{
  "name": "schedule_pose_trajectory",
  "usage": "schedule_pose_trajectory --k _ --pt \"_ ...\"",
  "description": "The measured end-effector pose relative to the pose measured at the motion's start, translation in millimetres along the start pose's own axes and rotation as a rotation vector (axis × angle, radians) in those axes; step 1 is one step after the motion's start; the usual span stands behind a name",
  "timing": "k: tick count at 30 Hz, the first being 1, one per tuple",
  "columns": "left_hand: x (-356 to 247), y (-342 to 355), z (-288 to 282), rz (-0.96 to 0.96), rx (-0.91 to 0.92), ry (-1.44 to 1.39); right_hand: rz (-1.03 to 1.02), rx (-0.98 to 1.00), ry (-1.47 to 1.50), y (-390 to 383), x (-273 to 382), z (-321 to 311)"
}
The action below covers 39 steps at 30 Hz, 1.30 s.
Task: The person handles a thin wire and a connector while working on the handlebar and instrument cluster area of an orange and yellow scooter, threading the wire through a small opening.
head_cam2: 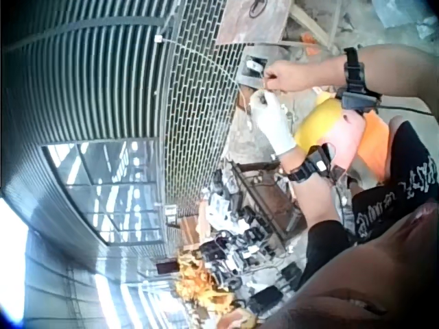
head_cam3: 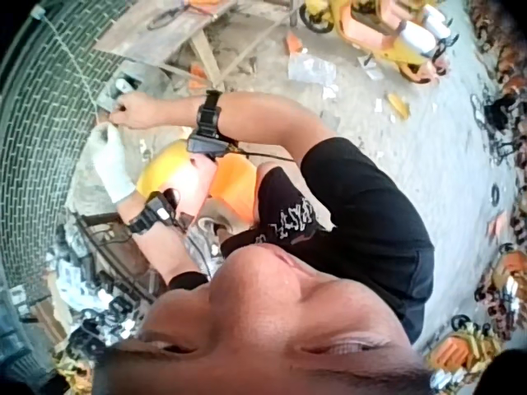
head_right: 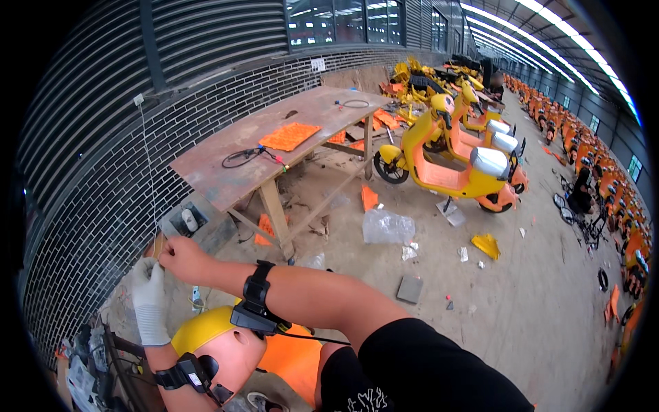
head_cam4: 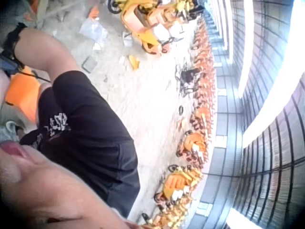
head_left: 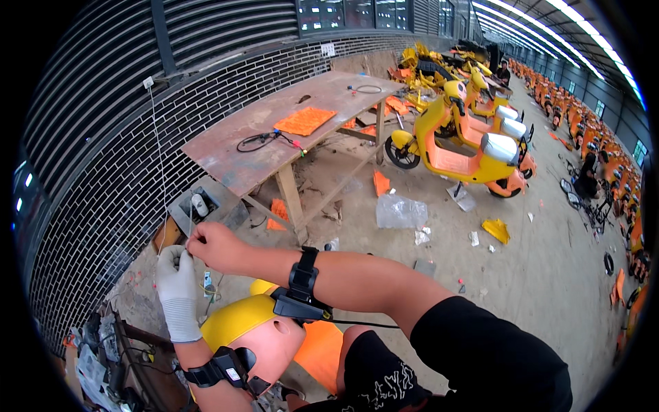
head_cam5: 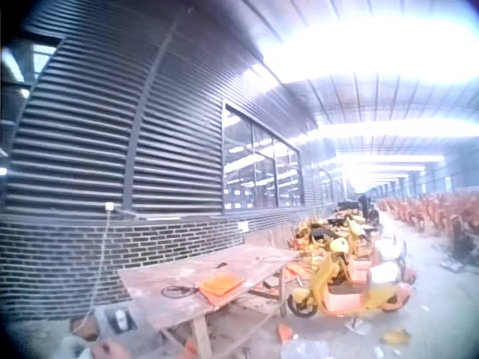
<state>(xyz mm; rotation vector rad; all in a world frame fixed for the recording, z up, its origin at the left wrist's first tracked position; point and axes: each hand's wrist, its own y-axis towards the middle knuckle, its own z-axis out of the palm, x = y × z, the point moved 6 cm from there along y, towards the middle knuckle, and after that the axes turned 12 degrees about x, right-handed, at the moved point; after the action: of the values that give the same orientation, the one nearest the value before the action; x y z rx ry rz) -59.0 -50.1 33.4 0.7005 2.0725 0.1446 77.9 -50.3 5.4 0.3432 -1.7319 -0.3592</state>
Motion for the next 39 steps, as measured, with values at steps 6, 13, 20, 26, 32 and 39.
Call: schedule_pose_trajectory --k 6,13,20,26,32,39 --pt "-19.9 -3.3 2.8 0.147 -0.031 0.357 0.302 -0.059 0.271 -9.8 -2.6 -0.2" --pt "-4.6 -2.0 0.1 0.114 -0.083 0.131 0.263 0.067 0.257 -9.6 8.7 2.5" --pt "7.0 -6.0 6.2 -0.317 0.067 -1.064 -0.098 0.238 0.422 -4.2 24.2 21.1" --pt "4.9 -6.7 12.7 -0.356 0.207 -1.251 -0.135 0.248 0.37 -3.4 29.4 14.9" --pt "8.8 -6.0 11.7 -0.322 0.14 -1.087 -0.066 0.166 0.215 -8.0 34.3 6.0" --pt "4.5 0.5 -1.9 -0.036 0.041 -0.224 0.033 0.028 0.016 -11.9 30.8 -1.4"
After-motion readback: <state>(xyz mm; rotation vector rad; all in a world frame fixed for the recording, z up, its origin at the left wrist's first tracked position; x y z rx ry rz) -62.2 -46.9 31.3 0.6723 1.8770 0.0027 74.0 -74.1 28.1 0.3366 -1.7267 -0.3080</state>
